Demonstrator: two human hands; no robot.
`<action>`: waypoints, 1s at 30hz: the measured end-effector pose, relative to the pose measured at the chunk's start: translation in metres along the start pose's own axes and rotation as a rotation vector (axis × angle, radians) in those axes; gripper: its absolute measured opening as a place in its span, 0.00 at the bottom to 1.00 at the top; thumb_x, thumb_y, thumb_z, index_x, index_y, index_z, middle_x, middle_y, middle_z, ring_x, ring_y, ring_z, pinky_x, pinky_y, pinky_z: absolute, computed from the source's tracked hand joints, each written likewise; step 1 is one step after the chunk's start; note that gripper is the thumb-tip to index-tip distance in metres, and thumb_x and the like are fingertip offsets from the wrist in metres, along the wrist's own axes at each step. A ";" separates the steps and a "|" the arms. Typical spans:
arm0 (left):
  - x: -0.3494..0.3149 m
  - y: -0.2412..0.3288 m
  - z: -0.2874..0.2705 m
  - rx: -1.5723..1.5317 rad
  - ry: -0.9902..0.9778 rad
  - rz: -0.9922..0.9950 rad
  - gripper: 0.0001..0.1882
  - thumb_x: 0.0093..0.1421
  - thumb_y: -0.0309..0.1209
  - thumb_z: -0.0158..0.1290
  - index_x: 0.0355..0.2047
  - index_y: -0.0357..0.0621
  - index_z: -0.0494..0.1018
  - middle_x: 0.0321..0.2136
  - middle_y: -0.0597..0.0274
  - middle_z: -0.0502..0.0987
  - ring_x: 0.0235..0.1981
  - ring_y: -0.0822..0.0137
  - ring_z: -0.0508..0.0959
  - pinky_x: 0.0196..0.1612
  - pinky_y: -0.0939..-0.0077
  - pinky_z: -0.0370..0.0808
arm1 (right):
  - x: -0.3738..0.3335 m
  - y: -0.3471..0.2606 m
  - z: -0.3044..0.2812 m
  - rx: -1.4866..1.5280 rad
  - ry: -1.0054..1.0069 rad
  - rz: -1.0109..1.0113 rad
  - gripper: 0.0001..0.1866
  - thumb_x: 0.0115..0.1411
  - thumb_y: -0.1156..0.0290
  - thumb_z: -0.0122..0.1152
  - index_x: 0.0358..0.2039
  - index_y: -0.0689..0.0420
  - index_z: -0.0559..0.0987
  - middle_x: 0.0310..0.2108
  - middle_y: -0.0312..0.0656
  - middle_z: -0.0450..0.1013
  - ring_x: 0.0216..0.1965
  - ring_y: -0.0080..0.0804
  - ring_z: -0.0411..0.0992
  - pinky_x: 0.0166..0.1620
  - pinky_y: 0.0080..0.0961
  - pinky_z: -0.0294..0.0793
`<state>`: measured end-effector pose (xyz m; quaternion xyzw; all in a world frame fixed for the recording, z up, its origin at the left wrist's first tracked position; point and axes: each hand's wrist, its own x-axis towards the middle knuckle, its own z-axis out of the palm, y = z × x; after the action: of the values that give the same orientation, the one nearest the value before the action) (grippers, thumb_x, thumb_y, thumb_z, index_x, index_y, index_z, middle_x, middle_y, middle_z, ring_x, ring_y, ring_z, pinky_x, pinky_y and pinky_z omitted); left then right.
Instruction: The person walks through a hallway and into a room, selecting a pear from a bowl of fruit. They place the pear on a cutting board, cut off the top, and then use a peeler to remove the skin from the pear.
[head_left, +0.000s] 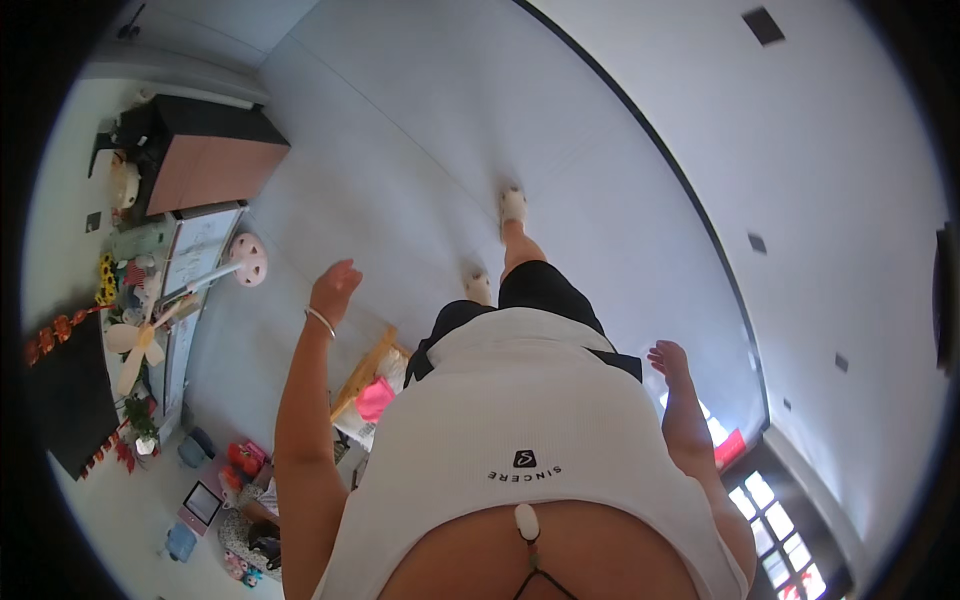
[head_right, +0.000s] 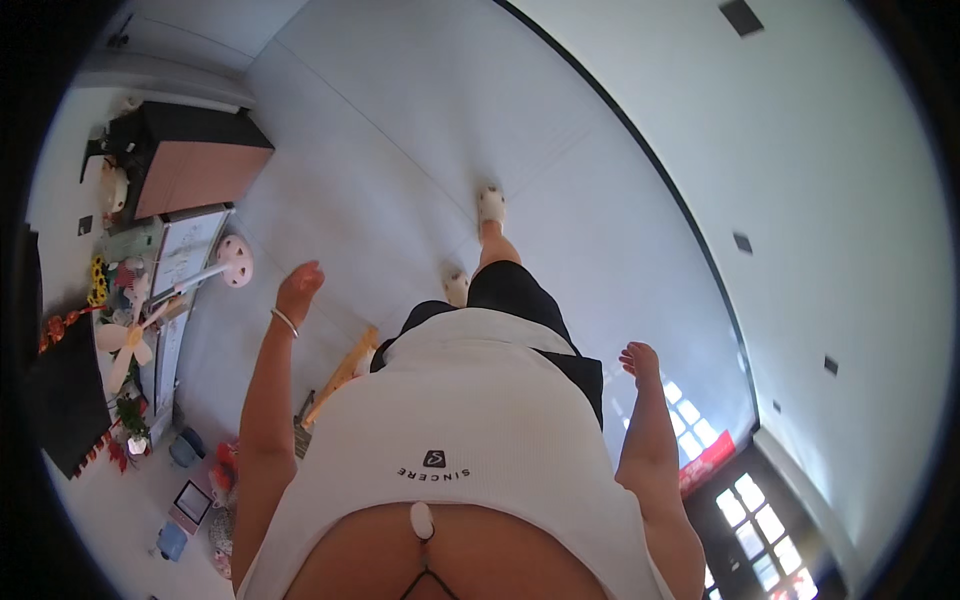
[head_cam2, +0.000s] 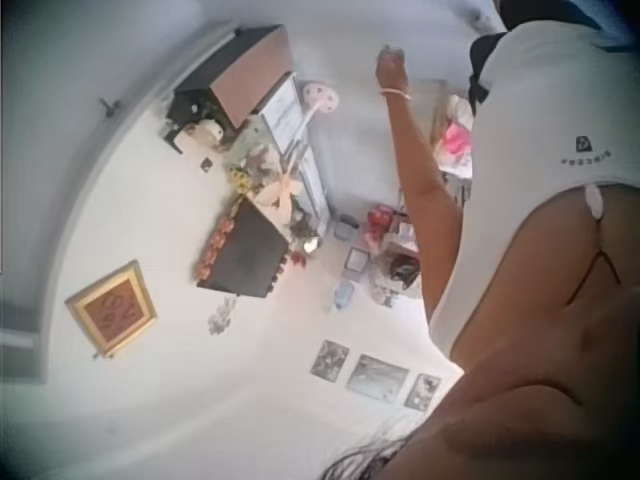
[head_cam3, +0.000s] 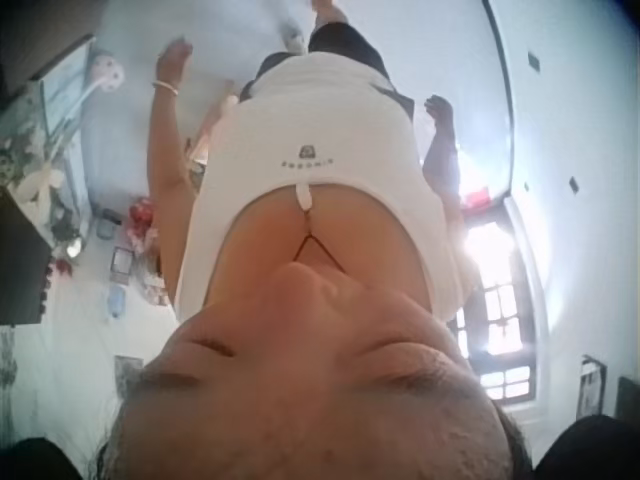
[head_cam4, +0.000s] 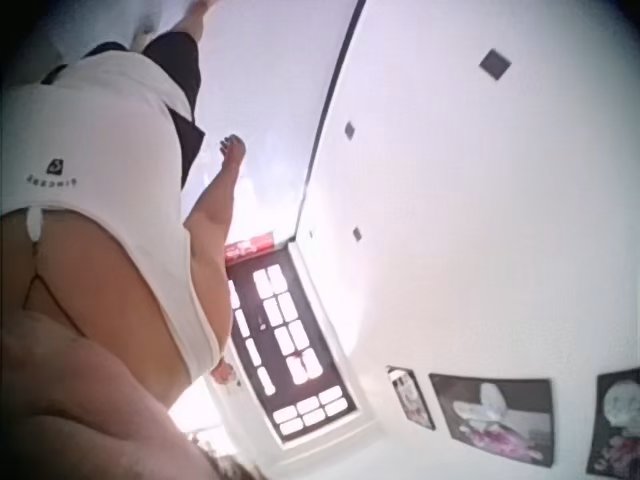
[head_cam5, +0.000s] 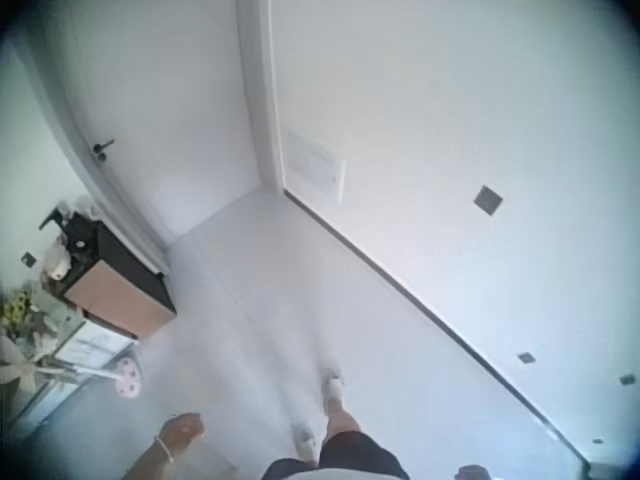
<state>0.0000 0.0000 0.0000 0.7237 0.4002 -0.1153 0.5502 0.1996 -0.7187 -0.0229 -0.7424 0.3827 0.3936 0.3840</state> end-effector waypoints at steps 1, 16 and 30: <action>-0.007 -0.018 0.009 0.081 0.070 -0.017 0.27 0.60 0.43 0.56 0.55 0.39 0.69 0.43 0.54 0.78 0.46 0.63 0.76 0.53 0.71 0.70 | 0.005 -0.024 -0.004 -0.027 0.027 0.000 0.16 0.59 0.62 0.56 0.46 0.53 0.74 0.37 0.40 0.76 0.35 0.31 0.78 0.34 0.29 0.75; 0.028 -0.148 -0.006 0.555 0.065 0.095 0.18 0.57 0.44 0.55 0.37 0.41 0.76 0.34 0.51 0.80 0.40 0.58 0.80 0.45 0.63 0.74 | 0.070 -0.599 0.275 -0.239 -0.270 -0.484 0.17 0.62 0.60 0.55 0.49 0.53 0.74 0.41 0.41 0.77 0.39 0.30 0.77 0.43 0.28 0.73; 0.311 0.410 -0.344 -0.680 -0.197 0.500 0.14 0.66 0.27 0.43 0.46 0.33 0.73 0.45 0.55 0.76 0.44 0.68 0.74 0.50 0.75 0.69 | 0.052 -0.777 0.482 -0.754 -0.300 -0.376 0.11 0.59 0.63 0.58 0.41 0.52 0.77 0.33 0.36 0.77 0.33 0.27 0.76 0.37 0.29 0.74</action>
<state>0.3986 0.4159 0.2264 0.5615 0.1733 0.0915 0.8039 0.7563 0.0084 -0.0499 -0.8219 0.0106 0.5323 0.2027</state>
